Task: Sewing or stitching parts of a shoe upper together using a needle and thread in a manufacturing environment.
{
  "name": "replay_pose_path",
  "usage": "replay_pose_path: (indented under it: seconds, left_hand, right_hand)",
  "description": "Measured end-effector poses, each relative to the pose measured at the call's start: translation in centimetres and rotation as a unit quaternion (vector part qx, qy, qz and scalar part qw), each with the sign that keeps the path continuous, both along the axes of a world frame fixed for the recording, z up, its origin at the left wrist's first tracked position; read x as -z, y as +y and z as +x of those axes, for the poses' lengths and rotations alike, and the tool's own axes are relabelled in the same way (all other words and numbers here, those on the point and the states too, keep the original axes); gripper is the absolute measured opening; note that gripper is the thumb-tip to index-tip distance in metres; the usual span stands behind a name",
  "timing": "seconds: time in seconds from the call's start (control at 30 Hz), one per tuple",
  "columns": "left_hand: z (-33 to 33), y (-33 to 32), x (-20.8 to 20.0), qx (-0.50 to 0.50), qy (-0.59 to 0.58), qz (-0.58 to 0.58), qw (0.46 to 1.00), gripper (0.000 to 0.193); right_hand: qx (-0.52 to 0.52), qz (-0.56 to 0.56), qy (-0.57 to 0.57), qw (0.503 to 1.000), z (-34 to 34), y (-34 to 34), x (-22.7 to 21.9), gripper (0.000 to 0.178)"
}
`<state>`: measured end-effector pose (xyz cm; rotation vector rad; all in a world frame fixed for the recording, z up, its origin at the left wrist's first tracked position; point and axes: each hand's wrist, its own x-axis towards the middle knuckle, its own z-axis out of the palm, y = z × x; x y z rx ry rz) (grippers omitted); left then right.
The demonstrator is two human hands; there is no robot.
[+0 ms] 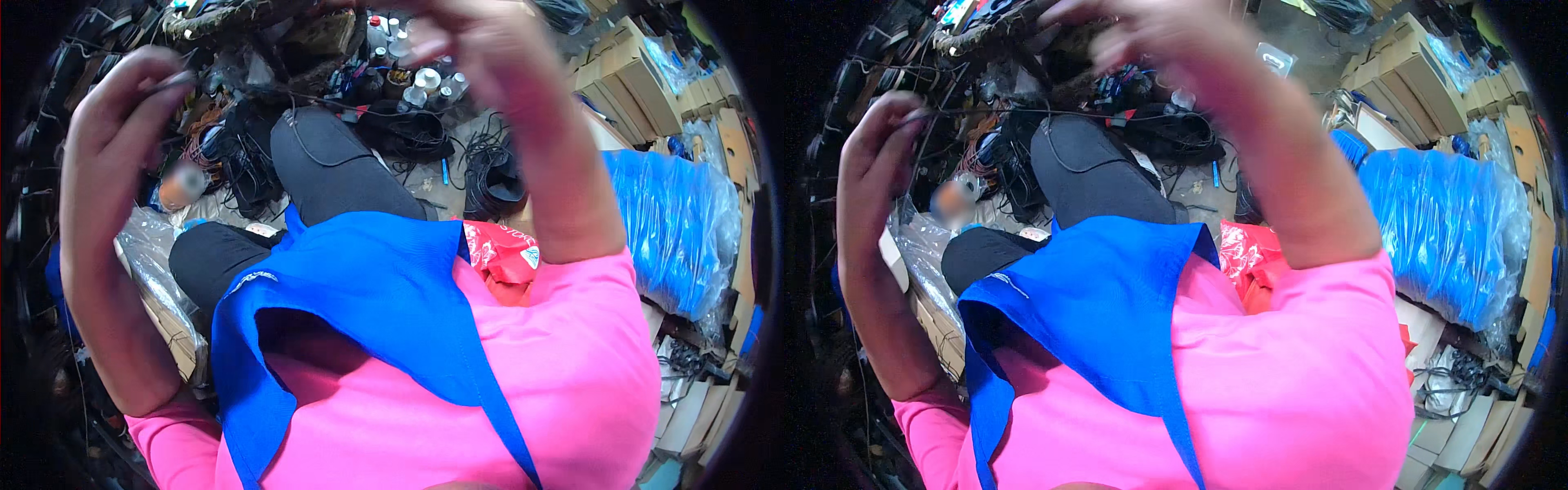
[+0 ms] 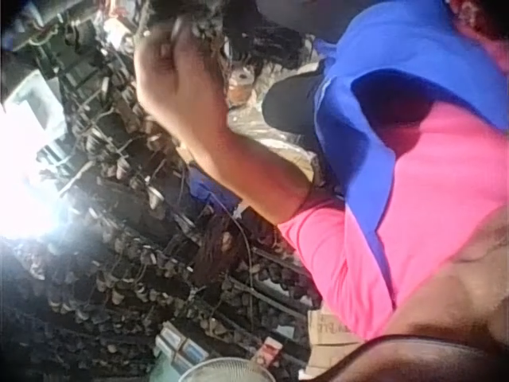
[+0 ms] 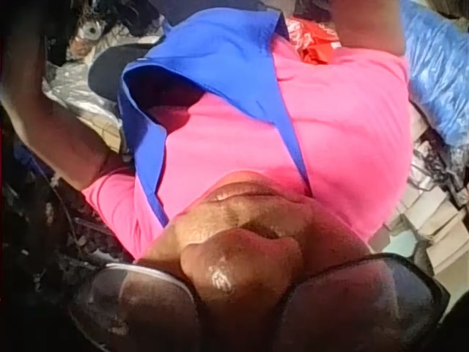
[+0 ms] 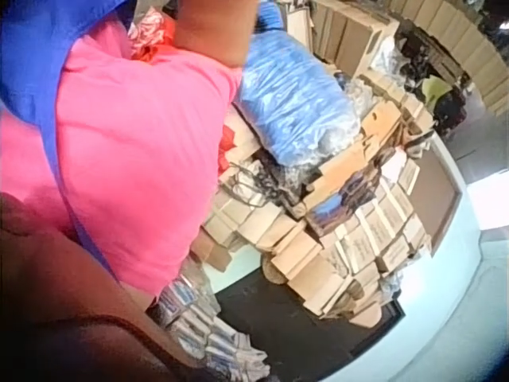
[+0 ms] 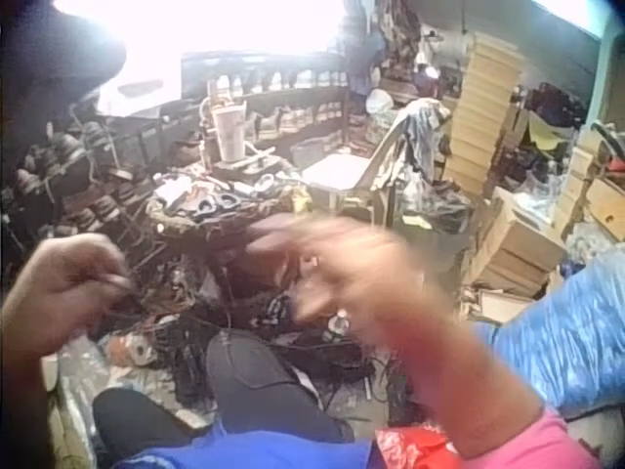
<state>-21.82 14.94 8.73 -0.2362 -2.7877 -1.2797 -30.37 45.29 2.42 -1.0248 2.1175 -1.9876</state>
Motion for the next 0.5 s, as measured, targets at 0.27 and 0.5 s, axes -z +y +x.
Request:
replay_pose_path:
  seconds: [0.27,0.5]
  left_hand:
    - [-1.1,-0.1,0.3,0.027,-0.083,0.081,0.993,0.014]
    - [-0.5,-1.4,2.2,0.043,-0.096,0.027,0.994,0.014]
  right_hand:
    - [0.143,-0.037,-0.172,0.974,-0.4,3.1,-3.1,0.030]
    - [0.304,0.204,-0.032,0.930,-2.4,7.1,-0.5,0.031]
